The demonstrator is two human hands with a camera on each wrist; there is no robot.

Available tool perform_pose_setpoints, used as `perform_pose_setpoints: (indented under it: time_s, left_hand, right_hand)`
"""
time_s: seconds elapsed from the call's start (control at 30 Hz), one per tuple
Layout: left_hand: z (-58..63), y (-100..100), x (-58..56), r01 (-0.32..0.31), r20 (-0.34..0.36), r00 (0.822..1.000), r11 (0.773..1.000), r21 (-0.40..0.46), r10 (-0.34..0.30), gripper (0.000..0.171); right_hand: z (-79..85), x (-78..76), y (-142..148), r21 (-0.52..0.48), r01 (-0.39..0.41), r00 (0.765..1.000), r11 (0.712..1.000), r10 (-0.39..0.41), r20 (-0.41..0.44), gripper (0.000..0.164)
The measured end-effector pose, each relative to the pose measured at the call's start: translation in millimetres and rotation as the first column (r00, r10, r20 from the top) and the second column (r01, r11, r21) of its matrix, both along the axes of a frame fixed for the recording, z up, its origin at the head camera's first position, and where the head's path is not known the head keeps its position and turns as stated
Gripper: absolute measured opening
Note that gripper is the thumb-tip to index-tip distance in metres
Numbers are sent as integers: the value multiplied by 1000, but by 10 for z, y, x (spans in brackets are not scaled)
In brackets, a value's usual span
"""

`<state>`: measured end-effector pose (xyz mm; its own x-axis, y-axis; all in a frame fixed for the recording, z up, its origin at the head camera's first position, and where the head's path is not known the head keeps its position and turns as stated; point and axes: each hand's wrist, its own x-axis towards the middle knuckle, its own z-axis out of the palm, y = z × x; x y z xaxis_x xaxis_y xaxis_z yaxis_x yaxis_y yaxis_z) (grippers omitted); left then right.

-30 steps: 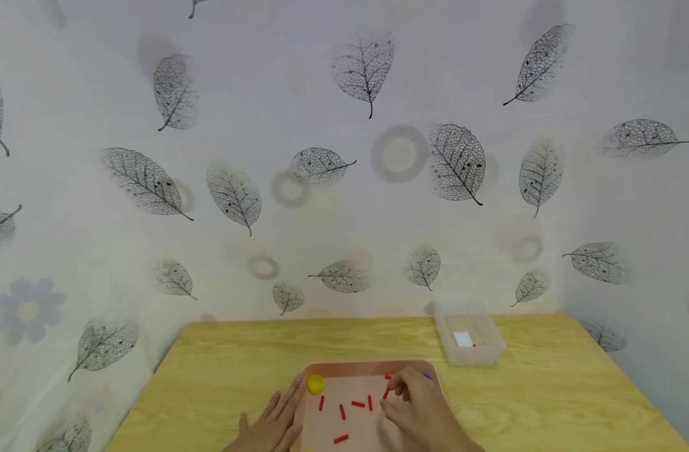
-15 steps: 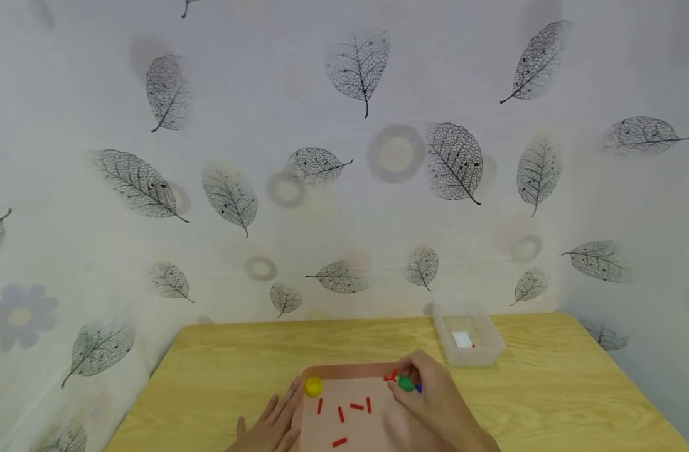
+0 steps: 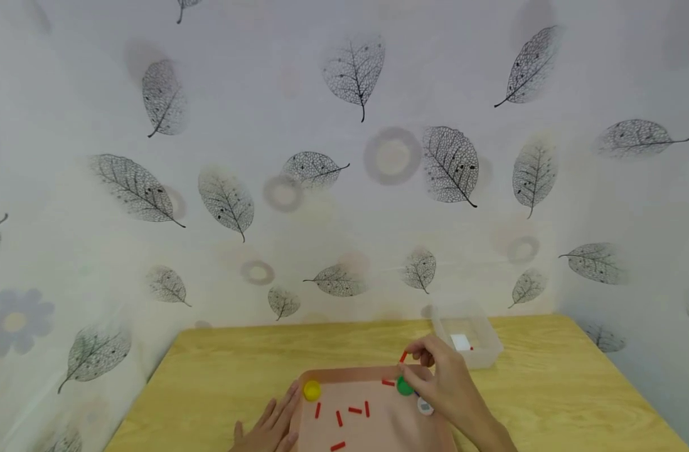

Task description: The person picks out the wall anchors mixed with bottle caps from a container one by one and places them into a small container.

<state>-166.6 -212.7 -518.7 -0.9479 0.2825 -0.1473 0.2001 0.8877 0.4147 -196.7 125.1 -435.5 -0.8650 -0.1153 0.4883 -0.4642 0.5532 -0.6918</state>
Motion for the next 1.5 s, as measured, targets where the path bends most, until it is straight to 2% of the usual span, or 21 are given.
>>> perform_pose_setpoints:
  time_s: [0.17,0.3,0.4,0.53,0.77,0.93,1.1,1.2,1.3,1.5]
  left_hand:
    - [-10,19,7,-16,2,1000,1000,4,16,63]
    - [-4,52,28,-76,26,997,996,-55,78,67]
    - [-9,60,44,-105,34,993,989,-107,109,72]
    - [-17,66,44,-99,37,994,990,-99,103,72]
    - [0,58,16,-44,29,999,999,-13,44,66]
    - [17,42,-16,-3,7,1000,1000,2,3,64]
    - [70,37,19,-28,23,999,998,-58,29,70]
    - [75,43,31,-44,21,999,998,-39,44,71]
    - [36,49,21,-47,-1,999,999,27,47,66]
    - [-21,39,5,-38,-8,999,999,22,38,65]
  right_hand:
    - [64,-58,98,72,67,994,995,-61,-91,26]
    - [108,-122,191,83,105,978,991,-88,-188,27]
    - [143,-150,266,68,109,970,992,-92,-224,26]
    - [171,-174,362,43,110,969,993,-97,-229,24]
    - [178,-227,499,12,138,971,990,-133,-199,22]
    - [167,-255,590,18,175,966,984,-169,-193,22]
    - [157,-265,686,9,219,955,976,-213,-206,22]
    - [149,-272,730,-11,223,956,975,-221,-192,21]
    - [124,-291,756,-17,233,954,972,-232,-190,21]
    - [46,-336,799,-45,248,954,968,-252,-165,20]
